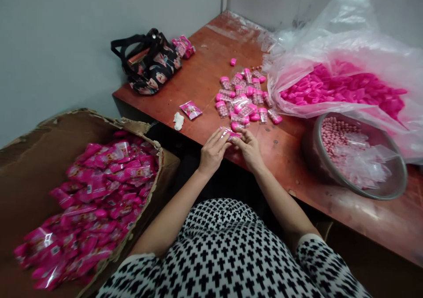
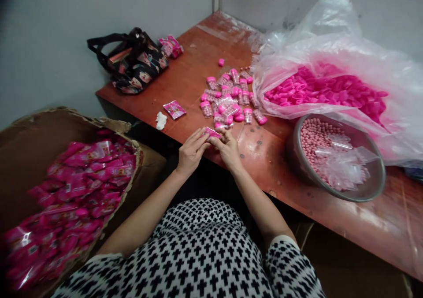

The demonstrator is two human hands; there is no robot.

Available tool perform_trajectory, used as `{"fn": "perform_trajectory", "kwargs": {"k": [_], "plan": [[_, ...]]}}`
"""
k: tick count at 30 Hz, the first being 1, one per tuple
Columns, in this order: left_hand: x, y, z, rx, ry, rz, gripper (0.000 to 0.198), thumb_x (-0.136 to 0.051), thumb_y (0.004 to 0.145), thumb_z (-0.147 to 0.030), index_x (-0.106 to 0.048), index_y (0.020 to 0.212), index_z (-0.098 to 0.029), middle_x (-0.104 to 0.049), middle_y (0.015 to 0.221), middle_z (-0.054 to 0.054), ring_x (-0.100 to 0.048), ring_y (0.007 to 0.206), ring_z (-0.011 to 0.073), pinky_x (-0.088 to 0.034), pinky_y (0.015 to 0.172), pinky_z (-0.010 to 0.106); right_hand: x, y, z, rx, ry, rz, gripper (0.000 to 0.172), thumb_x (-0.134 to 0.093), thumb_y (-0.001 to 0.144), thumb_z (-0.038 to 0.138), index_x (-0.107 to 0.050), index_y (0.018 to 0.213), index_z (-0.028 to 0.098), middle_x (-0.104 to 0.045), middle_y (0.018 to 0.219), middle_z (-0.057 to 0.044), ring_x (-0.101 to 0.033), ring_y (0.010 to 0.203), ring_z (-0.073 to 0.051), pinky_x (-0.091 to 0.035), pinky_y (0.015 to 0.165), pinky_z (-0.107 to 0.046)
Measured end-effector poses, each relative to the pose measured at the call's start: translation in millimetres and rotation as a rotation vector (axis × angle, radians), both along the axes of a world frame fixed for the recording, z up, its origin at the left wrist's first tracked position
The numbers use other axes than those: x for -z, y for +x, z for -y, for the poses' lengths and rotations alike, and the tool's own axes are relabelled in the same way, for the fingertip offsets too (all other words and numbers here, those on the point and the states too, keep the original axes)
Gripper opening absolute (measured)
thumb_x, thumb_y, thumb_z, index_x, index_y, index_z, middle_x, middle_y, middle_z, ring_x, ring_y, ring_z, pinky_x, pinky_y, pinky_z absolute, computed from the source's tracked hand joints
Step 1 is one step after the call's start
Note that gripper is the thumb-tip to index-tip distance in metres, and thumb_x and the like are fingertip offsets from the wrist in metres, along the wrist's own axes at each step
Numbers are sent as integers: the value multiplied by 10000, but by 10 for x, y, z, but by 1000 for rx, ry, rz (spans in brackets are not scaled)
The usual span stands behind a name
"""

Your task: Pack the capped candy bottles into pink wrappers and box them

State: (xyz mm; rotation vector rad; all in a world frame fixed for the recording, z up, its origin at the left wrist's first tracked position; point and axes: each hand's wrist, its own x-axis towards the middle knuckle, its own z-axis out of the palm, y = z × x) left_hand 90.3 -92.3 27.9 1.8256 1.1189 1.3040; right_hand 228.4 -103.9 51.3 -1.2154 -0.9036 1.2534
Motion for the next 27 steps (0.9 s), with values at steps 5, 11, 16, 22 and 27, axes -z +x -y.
{"fn": "perform_trajectory", "kwargs": {"k": [5, 11, 16, 22, 27], "plan": [[-155, -36, 155, 56, -716, 537, 379, -727, 660, -421, -710, 942, -168, -709, 917, 77, -674, 835, 215, -546, 782, 336, -89, 76, -42, -167, -24, 71, 393, -726, 640, 325, -567, 980, 208, -582, 609, 73, -535, 541, -89, -451, 545, -217], [-149, -38, 198, 132, -927, 636, 280, -776, 596, -369, -722, 705, -116, -686, 721, 62, -646, 650, 141, -551, 629, 248, -165, 251, -143, -319, -26, 378, 358, -682, 679, 425, -597, 928, 182, -564, 563, 58, -495, 486, -96, -401, 497, -221], [-147, -19, 246, -37, -966, 732, 263, -805, 544, -316, -713, 672, -105, -688, 658, 66, -636, 583, 129, -532, 583, 237, -315, 489, -498, 153, -59, 1004, 454, -484, 796, 579, -609, 689, 156, -640, 642, -73, -607, 656, -186, -440, 625, -285], [-168, -70, 265, -102, -1009, 863, 274, -838, 479, -274, -643, 562, -100, -671, 623, 46, -617, 547, 109, -521, 537, 215, -230, 593, -909, 249, -219, 1192, 534, -486, 747, 637, -598, 611, 133, -647, 672, -146, -619, 760, -263, -441, 665, -332], [-208, -117, 232, -144, -1010, 1029, 251, -809, 572, -269, -628, 630, -104, -648, 628, 21, -612, 544, 98, -524, 521, 210, -119, 637, -867, 280, -31, 811, 383, -532, 750, 519, -579, 699, 142, -612, 612, -30, -587, 637, -168, -451, 546, -258]]}}
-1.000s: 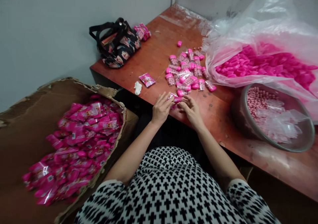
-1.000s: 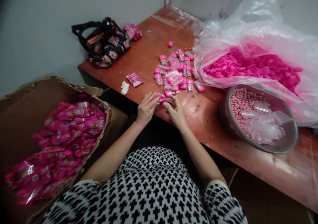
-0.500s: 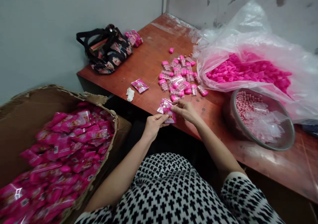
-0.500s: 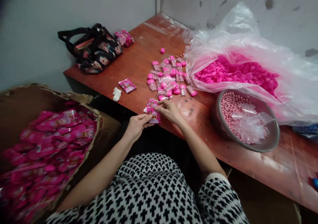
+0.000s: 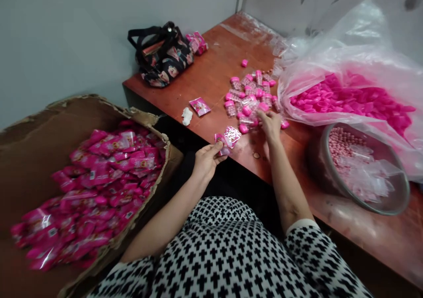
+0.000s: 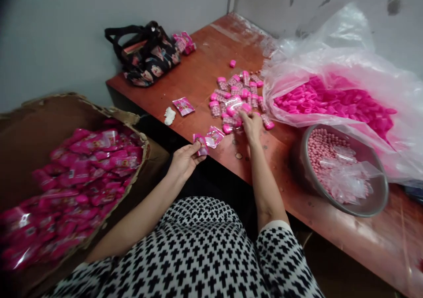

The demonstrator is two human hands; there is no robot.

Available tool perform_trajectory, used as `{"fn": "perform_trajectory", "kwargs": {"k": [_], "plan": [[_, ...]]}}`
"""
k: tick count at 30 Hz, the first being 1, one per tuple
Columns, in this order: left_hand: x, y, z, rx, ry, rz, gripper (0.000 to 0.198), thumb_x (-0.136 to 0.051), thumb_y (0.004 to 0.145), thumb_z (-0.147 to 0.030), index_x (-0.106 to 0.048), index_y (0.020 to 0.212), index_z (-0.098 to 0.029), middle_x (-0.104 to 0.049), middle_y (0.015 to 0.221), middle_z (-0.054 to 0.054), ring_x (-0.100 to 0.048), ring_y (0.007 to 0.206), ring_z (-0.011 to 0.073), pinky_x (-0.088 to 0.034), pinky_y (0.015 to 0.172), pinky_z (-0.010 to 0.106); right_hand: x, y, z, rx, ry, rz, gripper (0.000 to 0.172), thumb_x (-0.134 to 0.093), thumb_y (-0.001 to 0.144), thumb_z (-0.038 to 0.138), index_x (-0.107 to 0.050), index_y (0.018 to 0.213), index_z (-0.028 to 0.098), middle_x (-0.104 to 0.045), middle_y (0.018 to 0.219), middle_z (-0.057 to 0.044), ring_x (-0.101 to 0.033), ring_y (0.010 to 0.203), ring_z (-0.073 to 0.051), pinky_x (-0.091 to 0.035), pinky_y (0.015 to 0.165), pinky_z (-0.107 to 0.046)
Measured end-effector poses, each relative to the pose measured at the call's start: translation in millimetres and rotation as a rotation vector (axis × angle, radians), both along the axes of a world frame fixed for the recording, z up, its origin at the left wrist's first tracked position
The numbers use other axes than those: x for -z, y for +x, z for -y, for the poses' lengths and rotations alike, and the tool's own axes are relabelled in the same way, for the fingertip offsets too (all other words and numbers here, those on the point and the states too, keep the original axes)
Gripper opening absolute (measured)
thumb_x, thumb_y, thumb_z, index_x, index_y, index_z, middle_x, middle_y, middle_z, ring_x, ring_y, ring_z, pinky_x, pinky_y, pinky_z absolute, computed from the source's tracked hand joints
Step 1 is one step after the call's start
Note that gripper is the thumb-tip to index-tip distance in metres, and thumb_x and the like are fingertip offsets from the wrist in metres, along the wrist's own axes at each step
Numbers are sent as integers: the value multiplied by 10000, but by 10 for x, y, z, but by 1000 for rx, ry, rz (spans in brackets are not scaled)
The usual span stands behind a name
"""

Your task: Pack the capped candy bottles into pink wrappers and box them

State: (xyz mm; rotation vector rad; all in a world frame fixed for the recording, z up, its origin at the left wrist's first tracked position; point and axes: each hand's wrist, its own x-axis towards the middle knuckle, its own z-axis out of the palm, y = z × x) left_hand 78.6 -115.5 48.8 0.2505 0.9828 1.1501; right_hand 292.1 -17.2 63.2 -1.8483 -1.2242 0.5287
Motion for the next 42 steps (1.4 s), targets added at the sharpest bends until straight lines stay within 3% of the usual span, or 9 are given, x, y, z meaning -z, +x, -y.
{"fn": "perform_trajectory", "kwargs": {"k": [4, 8, 12, 20, 28, 34, 42], "plan": [[-23, 0, -53, -76, -79, 118, 186, -759, 663, -226, -636, 738, -108, -665, 691, 35, -643, 592, 117, -545, 582, 238, -52, -135, 437, -40, 227, -311, 259, -604, 730, 432, -523, 800, 197, -626, 725, 20, -575, 540, -102, -456, 464, -215], [-14, 20, -90, -164, -121, 180, 163, -749, 675, -194, -633, 758, -115, -671, 712, 24, -650, 617, 117, -555, 642, 262, -118, -466, 1120, -278, -20, -570, 258, -666, 722, 394, -511, 799, 203, -617, 597, 40, -563, 437, -94, -448, 407, -198], [9, 74, -68, -162, -108, 241, 168, -746, 680, -197, -632, 780, -124, -681, 726, 27, -666, 647, 143, -556, 658, 280, -72, -767, 1532, -294, -132, -682, 275, -673, 728, 397, -524, 844, 197, -696, 707, -4, -620, 491, -110, -492, 419, -206], [-31, 197, 6, -123, -39, 257, 180, -760, 667, -232, -639, 745, -124, -682, 704, 36, -647, 632, 112, -520, 660, 223, 33, -884, 1549, -254, -124, -715, 286, -678, 725, 400, -529, 838, 183, -698, 685, 3, -621, 492, -104, -486, 417, -197], [-83, 201, 30, -27, 71, 166, 301, -793, 602, -337, -592, 663, -121, -616, 575, 3, -567, 485, 87, -440, 485, 197, 20, -893, 1530, -280, -109, -709, 270, -663, 740, 399, -537, 847, 186, -688, 669, 12, -609, 473, -102, -488, 423, -206], [-126, 140, 16, 75, 144, 93, 375, -799, 559, -406, -600, 703, -123, -633, 617, 13, -580, 523, 97, -462, 520, 212, 40, -852, 1490, -315, -83, -713, 253, -662, 745, 388, -542, 841, 187, -685, 653, 19, -608, 472, -99, -487, 422, -203], [-113, 140, 1, 188, 231, 39, 344, -820, 540, -297, -629, 753, -106, -633, 635, 6, -559, 502, 91, -465, 509, 226, 83, -825, 1481, -317, 44, -624, 222, -665, 758, 349, -568, 866, 180, -683, 709, 12, -609, 516, -84, -499, 463, -198]]}}
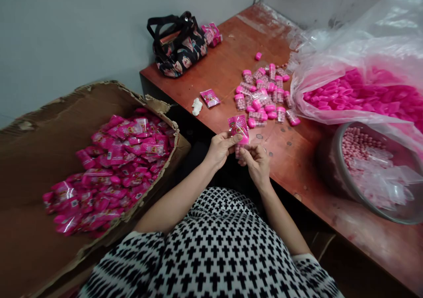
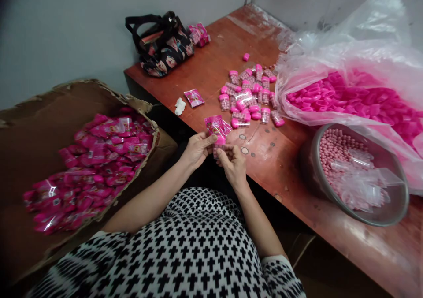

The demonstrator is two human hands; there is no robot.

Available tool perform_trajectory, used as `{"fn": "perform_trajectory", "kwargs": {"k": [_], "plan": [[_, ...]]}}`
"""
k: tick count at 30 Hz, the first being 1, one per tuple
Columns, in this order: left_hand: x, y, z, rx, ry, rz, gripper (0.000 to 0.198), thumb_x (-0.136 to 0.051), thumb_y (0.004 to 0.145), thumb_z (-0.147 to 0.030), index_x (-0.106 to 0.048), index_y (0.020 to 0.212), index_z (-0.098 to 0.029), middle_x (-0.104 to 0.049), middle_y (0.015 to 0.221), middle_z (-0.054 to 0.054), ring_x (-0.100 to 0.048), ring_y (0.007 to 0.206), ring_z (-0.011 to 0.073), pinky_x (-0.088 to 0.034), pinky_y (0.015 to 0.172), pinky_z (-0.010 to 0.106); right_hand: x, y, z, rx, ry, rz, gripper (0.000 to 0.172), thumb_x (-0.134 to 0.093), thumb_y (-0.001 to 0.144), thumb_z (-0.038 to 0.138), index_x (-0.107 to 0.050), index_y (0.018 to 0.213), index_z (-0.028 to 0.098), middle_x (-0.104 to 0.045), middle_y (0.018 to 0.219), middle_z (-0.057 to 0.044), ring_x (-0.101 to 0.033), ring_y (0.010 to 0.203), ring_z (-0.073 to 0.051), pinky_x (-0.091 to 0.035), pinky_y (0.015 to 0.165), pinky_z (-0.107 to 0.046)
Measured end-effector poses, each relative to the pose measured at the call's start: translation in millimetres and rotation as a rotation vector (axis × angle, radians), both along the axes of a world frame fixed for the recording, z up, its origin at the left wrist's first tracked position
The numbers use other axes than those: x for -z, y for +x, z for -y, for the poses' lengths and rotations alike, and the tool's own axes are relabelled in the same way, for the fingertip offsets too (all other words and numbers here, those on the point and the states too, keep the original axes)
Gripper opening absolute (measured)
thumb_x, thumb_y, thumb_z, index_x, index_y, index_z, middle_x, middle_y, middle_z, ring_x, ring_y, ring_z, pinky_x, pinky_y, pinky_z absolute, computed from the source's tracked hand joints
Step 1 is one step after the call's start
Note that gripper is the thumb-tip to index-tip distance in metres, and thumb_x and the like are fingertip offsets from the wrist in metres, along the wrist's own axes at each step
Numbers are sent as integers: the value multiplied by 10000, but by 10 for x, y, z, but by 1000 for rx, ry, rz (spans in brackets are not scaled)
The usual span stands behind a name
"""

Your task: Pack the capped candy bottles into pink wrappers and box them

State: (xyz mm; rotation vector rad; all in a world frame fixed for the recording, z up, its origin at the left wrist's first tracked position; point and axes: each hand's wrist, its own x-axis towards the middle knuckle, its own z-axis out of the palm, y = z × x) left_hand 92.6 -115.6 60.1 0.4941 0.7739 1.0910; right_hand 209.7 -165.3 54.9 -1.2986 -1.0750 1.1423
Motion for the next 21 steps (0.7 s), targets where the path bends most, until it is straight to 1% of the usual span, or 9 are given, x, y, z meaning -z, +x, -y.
{"fn": "perform_trajectory", "kwargs": {"k": [3, 7, 11, 13, 16, 19, 21], "plan": [[-5, -1, -10, 17, -28, -28, 347, -821, 531, -338, -615, 656, -89, -621, 598, 14, -559, 504, 93, -482, 537, 242, 9, 21, -26, -13, -12, -29, 230, -662, 758, 360, -582, 869, 176, -671, 658, 25, -598, 474, -85, -484, 426, -194], [-15, -28, -37, 56, 19, -92, 302, -814, 543, -309, -640, 639, -81, -631, 609, 18, -581, 542, 100, -498, 583, 252, 18, 56, -58, -43, -65, -136, 235, -656, 755, 383, -582, 837, 176, -655, 604, 39, -572, 416, -86, -455, 380, -194], [-7, -38, -47, 81, 51, -160, 272, -790, 579, -309, -675, 664, -78, -643, 626, 32, -589, 558, 105, -506, 606, 259, 8, 62, -57, 13, -33, -78, 229, -683, 732, 354, -618, 859, 175, -691, 666, 16, -588, 465, -82, -464, 415, -192], [-4, -23, -36, 84, 49, -162, 262, -778, 599, -310, -677, 661, -76, -628, 595, 29, -571, 524, 97, -494, 568, 246, 10, 55, -67, 39, -24, -80, 237, -693, 722, 345, -625, 871, 173, -695, 661, 12, -588, 466, -86, -460, 410, -195], [-11, 16, -2, 96, 59, -158, 251, -769, 615, -301, -651, 607, -79, -578, 520, 9, -523, 456, 79, -464, 504, 226, 42, 40, -125, 50, -42, -188, 227, -697, 715, 346, -606, 822, 169, -667, 585, 28, -558, 404, -84, -421, 358, -186], [-23, 38, 33, 115, 68, -120, 267, -765, 623, -311, -628, 584, -85, -582, 530, 15, -548, 469, 98, -488, 527, 253, 86, 23, -197, 83, -62, -297, 238, -711, 699, 348, -561, 758, 174, -652, 557, 34, -552, 386, -82, -414, 345, -174], [-31, 21, 43, 108, 35, -91, 277, -772, 613, -322, -633, 604, -82, -601, 558, 27, -569, 494, 113, -506, 549, 275, 98, 11, -211, 110, -52, -320, 251, -720, 692, 350, -545, 759, 183, -647, 555, 39, -571, 408, -89, -449, 373, -181]]}}
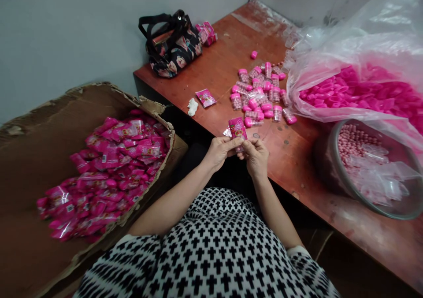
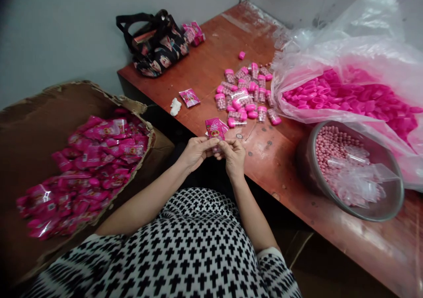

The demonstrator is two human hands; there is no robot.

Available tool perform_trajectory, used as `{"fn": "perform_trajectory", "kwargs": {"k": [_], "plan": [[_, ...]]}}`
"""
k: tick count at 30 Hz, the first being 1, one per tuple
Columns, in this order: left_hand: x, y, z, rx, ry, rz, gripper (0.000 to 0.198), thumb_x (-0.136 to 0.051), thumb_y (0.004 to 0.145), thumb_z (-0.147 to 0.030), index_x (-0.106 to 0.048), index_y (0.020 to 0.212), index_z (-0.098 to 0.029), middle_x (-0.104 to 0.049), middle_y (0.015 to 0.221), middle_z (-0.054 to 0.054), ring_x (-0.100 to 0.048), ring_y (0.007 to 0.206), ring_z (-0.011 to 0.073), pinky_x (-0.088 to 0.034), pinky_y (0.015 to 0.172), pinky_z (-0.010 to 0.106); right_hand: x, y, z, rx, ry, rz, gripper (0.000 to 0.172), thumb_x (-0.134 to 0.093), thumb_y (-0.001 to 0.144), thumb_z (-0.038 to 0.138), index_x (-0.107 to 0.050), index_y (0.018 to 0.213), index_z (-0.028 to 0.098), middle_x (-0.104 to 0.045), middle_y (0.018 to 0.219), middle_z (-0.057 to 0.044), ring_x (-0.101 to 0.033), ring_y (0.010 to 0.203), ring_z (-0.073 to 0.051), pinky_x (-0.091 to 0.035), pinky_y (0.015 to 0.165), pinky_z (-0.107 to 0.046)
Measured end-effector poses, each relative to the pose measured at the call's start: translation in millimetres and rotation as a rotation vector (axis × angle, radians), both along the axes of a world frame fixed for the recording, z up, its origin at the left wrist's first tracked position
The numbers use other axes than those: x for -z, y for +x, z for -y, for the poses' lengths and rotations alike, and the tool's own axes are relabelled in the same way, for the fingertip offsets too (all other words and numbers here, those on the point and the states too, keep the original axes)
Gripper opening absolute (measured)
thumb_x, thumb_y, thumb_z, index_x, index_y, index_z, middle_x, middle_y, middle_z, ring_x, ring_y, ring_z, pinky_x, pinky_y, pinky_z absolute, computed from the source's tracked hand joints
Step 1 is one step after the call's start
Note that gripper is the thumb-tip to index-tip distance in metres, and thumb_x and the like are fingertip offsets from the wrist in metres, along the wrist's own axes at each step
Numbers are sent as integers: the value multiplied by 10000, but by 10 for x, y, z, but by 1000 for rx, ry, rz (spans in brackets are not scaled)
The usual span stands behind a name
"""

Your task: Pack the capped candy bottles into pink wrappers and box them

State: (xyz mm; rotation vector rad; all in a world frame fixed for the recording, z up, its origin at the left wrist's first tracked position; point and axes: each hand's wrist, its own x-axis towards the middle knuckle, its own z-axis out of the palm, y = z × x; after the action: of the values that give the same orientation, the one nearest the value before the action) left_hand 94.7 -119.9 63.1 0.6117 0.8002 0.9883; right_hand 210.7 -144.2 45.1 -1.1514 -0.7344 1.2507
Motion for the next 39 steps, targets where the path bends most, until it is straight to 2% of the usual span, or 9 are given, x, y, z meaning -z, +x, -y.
{"fn": "perform_trajectory", "kwargs": {"k": [6, 11, 15, 19, 22, 25, 27, 34, 39], "plan": [[8, -95, 19, -109, -114, 77, 288, -788, 591, -317, -660, 680, -75, -655, 658, 55, -611, 599, 114, -512, 611, 253, -47, -34, 83, -127, 72, 62, 287, -732, 689, 329, -605, 913, 201, -697, 774, 4, -670, 670, -130, -582, 633, -284], [-30, -102, 164, -144, -51, 69, 268, -777, 617, -311, -644, 639, -80, -650, 627, 46, -609, 577, 116, -503, 613, 259, -83, -144, 7, -105, 79, 72, 206, -722, 700, 311, -576, 793, 200, -633, 615, 59, -604, 486, -93, -538, 491, -228], [-143, -412, 240, -444, 50, 71, 315, -732, 669, -409, -684, 797, -125, -718, 890, 92, -676, 828, 195, -527, 797, 336, -88, -167, -23, -184, 83, 87, 208, -712, 706, 307, -569, 813, 201, -645, 617, 53, -611, 489, -97, -508, 454, -208], [-107, -726, 168, -791, 132, -39, 561, -471, 786, -636, -668, 971, -144, -715, 958, 110, -681, 864, 201, -535, 808, 369, -20, 11, -18, -131, 56, 157, 174, -653, 764, 337, -566, 788, 188, -645, 633, 38, -598, 477, -83, -478, 438, -190], [64, -632, 4, -585, 347, -478, 445, -589, 771, -518, -656, 1036, -167, -673, 1106, 118, -645, 998, 233, -481, 923, 429, 23, 153, -27, -80, 8, 216, 205, -647, 765, 364, -551, 756, 184, -614, 586, 50, -570, 449, -69, -446, 422, -172], [248, -355, -217, -257, 775, -999, 380, -603, 798, -402, -634, 1125, -213, -572, 1287, 91, -453, 1264, 254, -292, 1091, 471, 13, 206, -13, -71, -5, 267, 225, -644, 763, 390, -553, 771, 184, -617, 600, 46, -563, 454, -67, -439, 427, -173], [341, -193, -349, -148, 874, -1174, 347, -597, 810, -339, -631, 1137, -228, -523, 1342, 84, -344, 1339, 271, -187, 1121, 511, -9, 207, 10, -72, -7, 287, 230, -638, 767, 398, -557, 777, 183, -623, 621, 40, -558, 460, -66, -437, 433, -176], [508, -63, -477, -185, 741, -932, 165, -658, 745, -208, -714, 871, -299, -592, 1264, 33, -350, 1338, 253, -74, 1128, 520, 4, 232, -45, -75, -33, 321, 238, -623, 773, 412, -553, 762, 185, -604, 601, 41, -546, 472, -73, -433, 452, -186], [403, -31, -373, -250, 636, -762, 180, -672, 729, -188, -720, 856, -307, -598, 1255, 20, -357, 1333, 224, -141, 1120, 492, 24, 192, -260, 27, 53, 286, 303, -662, 732, 410, -560, 937, 211, -646, 845, 9, -612, 700, -105, -503, 587, -217]]}}
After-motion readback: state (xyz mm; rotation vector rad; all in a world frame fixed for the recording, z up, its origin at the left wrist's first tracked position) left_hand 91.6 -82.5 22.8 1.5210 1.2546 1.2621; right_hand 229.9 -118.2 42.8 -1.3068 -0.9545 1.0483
